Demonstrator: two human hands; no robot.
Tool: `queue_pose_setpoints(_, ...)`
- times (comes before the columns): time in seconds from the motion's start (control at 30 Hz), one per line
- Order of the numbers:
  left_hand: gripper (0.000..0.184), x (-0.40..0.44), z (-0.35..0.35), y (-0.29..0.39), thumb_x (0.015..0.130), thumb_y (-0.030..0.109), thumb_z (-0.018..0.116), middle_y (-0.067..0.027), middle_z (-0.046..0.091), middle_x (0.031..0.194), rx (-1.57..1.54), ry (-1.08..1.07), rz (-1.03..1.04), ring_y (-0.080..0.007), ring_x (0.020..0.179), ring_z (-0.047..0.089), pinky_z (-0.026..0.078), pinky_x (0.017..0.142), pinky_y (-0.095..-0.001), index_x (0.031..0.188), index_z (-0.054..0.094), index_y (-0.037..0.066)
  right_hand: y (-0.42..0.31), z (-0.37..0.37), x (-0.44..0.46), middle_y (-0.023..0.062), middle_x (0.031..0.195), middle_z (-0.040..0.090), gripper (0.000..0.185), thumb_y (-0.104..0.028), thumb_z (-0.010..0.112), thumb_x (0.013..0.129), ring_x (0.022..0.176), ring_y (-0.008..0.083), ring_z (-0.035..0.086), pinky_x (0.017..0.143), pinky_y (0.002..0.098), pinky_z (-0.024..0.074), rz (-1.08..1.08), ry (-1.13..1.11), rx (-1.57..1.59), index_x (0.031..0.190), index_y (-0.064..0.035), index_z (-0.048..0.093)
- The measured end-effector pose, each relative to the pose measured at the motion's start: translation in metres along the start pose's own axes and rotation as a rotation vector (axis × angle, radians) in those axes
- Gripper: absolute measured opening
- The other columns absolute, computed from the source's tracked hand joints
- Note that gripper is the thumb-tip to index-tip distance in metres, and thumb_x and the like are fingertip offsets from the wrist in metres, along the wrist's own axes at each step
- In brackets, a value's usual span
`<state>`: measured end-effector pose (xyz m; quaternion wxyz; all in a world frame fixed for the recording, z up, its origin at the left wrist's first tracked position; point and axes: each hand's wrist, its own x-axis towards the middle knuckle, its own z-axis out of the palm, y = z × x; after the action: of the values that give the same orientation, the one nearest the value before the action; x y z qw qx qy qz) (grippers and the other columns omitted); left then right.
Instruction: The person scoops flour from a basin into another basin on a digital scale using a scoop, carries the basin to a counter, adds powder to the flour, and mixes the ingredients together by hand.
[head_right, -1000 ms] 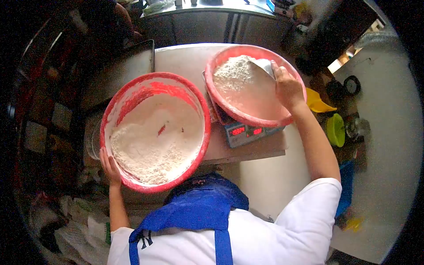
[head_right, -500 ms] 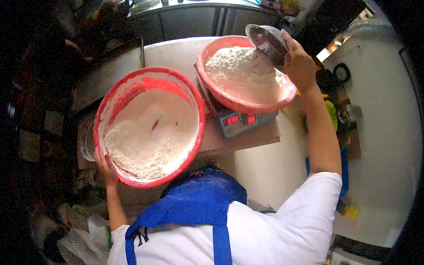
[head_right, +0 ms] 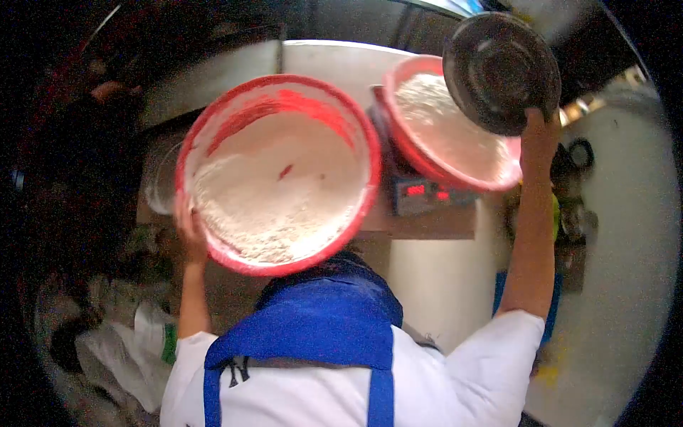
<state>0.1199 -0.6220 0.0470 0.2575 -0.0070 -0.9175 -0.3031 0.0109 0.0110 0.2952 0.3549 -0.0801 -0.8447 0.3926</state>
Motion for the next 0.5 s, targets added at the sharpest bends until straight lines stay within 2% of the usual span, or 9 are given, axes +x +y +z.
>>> queue_pose_setpoints(0.07, 0.049, 0.001, -0.004, 0.001, 0.101, 0.035, 0.042, -0.0233, 0.043, 0.141, -0.069, 0.07, -0.039, -0.0398, 0.134, 0.036, 0.025, 0.112, -0.0468, 0.131, 0.051, -0.003, -0.037, 0.043, -0.043, 0.0129, 0.101, 0.064, 0.031, -0.017, 0.055, 0.086, 0.09, 0.0239, 0.057, 0.085, 0.039, 0.0456, -0.195, -0.084, -0.029, 0.109, 0.0031, 0.062)
queue_pose_setpoints(0.13, 0.042, -0.007, -0.005, -0.013, 0.099, 0.022, 0.046, -0.022, 0.043, 0.142, -0.096, 0.128, -0.097, -0.0363, 0.133, 0.037, 0.028, 0.111, -0.0435, 0.134, 0.049, -0.001, -0.021, 0.101, -0.078, 0.0153, 0.097, 0.065, 0.031, -0.02, 0.055, 0.089, 0.088, 0.0249, 0.059, 0.082, 0.043, 0.0457, -0.325, -0.112, -0.064, 0.112, 0.0014, 0.061)
queue_pose_setpoints(0.23, 0.042, -0.011, -0.007, -0.013, 0.099, 0.018, 0.045, -0.0235, 0.039, 0.144, -0.248, 0.199, -0.244, -0.0356, 0.134, 0.037, 0.029, 0.11, -0.0409, 0.136, 0.047, -0.002, -0.078, 0.186, -0.141, 0.0243, 0.127, 0.056, 0.054, 0.003, 0.048, 0.083, 0.111, 0.037, 0.058, 0.09, 0.0414, 0.0491, -0.369, -0.542, 0.011, 0.136, -0.0004, 0.045)
queue_pose_setpoints(0.27, 0.044, -0.013, -0.003, -0.024, 0.1, 0.018, 0.043, -0.0215, 0.039, 0.145, -0.249, 0.191, -0.255, -0.0328, 0.134, 0.038, 0.03, 0.11, -0.0388, 0.14, 0.041, -0.002, -0.078, 0.211, -0.161, 0.0201, 0.127, 0.057, 0.055, 0.005, 0.045, 0.082, 0.109, 0.0375, 0.059, 0.087, 0.0406, 0.0512, -0.298, -0.654, 0.119, 0.136, -0.0046, 0.047)
queue_pose_setpoints(0.3, 0.045, -0.018, 0.005, -0.034, 0.102, 0.02, 0.041, -0.0178, 0.041, 0.144, -0.492, 0.232, -0.368, -0.0283, 0.13, 0.041, 0.033, 0.108, -0.0364, 0.141, 0.038, -0.001, -0.059, 0.235, -0.173, 0.0141, 0.122, 0.06, 0.056, 0.002, 0.044, 0.085, 0.102, 0.0359, 0.062, 0.082, 0.0428, 0.0534, -0.361, -0.723, -0.133, 0.139, -0.0121, 0.045)
queue_pose_setpoints(0.33, 0.046, -0.023, 0.011, -0.04, 0.103, 0.022, 0.04, -0.0141, 0.042, 0.142, -0.736, 0.274, -0.477, -0.0238, 0.127, 0.044, 0.036, 0.106, -0.034, 0.143, 0.035, -0.001, -0.046, 0.255, -0.186, 0.0125, 0.113, 0.061, 0.058, -0.003, 0.045, 0.087, 0.093, 0.0351, 0.064, 0.074, 0.0446, 0.0537, -0.603, -0.686, -0.315, 0.142, -0.0189, 0.041)
queue_pose_setpoints(0.4, 0.047, -0.025, 0.002, -0.032, 0.103, 0.02, 0.039, -0.0165, 0.043, 0.141, -0.793, 0.244, -0.662, -0.0245, 0.125, 0.046, 0.038, 0.104, -0.034, 0.145, 0.032, 0.0, -0.075, 0.252, -0.203, 0.0181, 0.123, 0.058, 0.058, 0.001, 0.046, 0.083, 0.104, 0.0386, 0.06, 0.088, 0.0446, 0.0496, -0.341, -0.971, -0.438, 0.138, -0.0168, 0.045)
queue_pose_setpoints(0.43, 0.046, -0.024, 0.001, -0.03, 0.103, 0.019, 0.039, -0.0155, 0.046, 0.138, -0.859, 0.269, -0.734, -0.0239, 0.123, 0.048, 0.039, 0.103, -0.0338, 0.144, 0.033, -0.001, -0.064, 0.254, -0.214, 0.0178, 0.118, 0.061, 0.059, -0.001, 0.047, 0.083, 0.094, 0.0384, 0.063, 0.081, 0.0461, 0.0513, -0.426, -0.947, -0.43, 0.139, -0.0179, 0.044)
queue_pose_setpoints(0.5, 0.045, -0.018, -0.002, -0.032, 0.103, 0.017, 0.038, -0.0144, 0.049, 0.135, -0.96, 0.282, -0.773, -0.0236, 0.119, 0.051, 0.04, 0.102, -0.0338, 0.142, 0.035, -0.002, -0.066, 0.249, -0.228, 0.0187, 0.117, 0.061, 0.06, 0.0, 0.047, 0.082, 0.094, 0.0389, 0.063, 0.082, 0.0464, 0.0512, -0.402, -0.972, -0.401, 0.139, -0.0177, 0.044)
